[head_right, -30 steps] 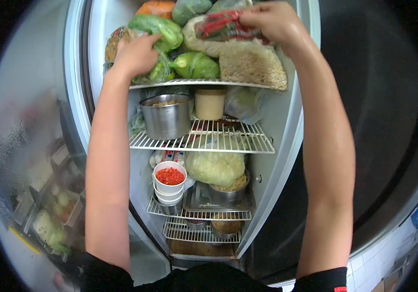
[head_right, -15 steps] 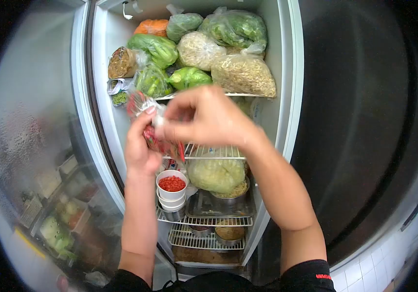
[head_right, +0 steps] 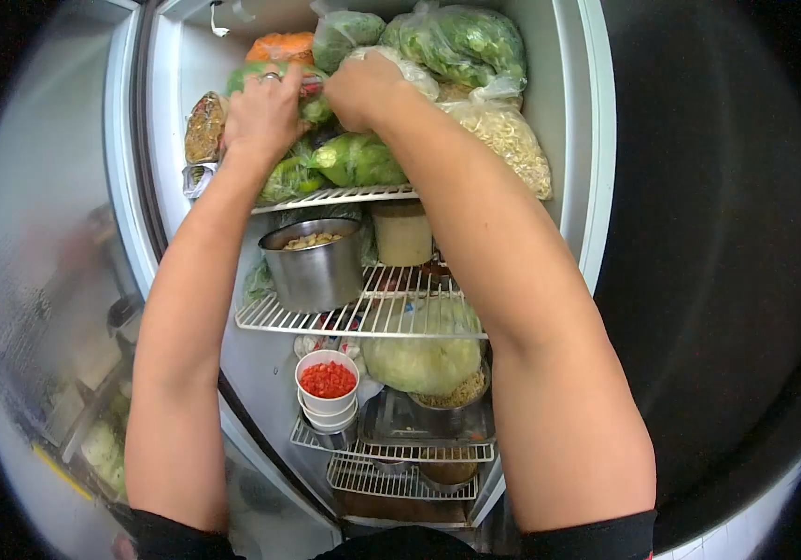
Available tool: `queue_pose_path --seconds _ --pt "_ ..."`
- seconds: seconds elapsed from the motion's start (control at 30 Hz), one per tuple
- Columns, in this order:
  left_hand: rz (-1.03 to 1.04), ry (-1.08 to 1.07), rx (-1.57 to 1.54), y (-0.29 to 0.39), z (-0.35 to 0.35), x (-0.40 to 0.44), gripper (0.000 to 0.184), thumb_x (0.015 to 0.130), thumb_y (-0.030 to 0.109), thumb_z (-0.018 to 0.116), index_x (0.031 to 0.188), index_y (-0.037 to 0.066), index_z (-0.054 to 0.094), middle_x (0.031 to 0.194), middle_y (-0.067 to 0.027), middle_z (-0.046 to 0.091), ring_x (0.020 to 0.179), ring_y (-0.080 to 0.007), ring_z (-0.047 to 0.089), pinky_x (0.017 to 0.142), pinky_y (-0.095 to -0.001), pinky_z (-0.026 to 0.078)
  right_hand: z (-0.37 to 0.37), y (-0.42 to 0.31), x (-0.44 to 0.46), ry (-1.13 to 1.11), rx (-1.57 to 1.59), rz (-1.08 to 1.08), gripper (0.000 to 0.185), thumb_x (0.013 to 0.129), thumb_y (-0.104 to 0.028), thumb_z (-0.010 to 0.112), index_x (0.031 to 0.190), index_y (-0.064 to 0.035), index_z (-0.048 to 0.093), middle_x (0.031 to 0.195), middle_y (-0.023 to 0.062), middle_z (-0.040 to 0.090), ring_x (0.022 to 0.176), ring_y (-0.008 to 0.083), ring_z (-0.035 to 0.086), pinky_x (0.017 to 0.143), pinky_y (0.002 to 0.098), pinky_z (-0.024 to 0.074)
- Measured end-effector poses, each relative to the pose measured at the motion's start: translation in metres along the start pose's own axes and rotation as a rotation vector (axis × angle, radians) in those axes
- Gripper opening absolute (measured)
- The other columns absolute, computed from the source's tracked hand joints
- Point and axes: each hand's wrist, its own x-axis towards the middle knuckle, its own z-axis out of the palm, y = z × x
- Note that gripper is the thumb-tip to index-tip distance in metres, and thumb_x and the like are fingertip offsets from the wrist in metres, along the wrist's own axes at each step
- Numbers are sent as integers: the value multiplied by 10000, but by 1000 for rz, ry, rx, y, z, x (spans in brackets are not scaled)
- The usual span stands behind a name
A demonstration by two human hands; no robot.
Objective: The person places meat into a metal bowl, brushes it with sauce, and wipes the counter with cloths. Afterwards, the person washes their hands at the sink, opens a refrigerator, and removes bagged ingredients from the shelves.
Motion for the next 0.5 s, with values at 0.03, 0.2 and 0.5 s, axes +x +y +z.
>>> queue_pose_path --seconds 0.03,0.2,0.5 --pt "-16 -11 5 -3 6 6 504 729 265 822 1146 115 581 1093 -134 668 988 -328 671 769 -430 561 1 -3 2 23 -13 10 194 828 -146 644 971 -130 774 1037 96 748 1011 258 707 858 416 471" --pt "-309 35 -98 -10 7 45 291 787 226 730 1026 65 688 976 -156 715 941 -322 699 816 -436 550 -1 -41 21 -87 24 3 152 808 -82 624 883 -63 755 1035 174 730 951 313 715 778 419 557" --pt "-366 -112 -194 -30 7 64 267 747 215 704 995 144 773 991 -166 739 989 -312 712 873 -413 563 52 -53 98 -450 63 -59 338 786 -178 742 1097 -47 724 1148 162 709 1089 311 668 903 401 540"
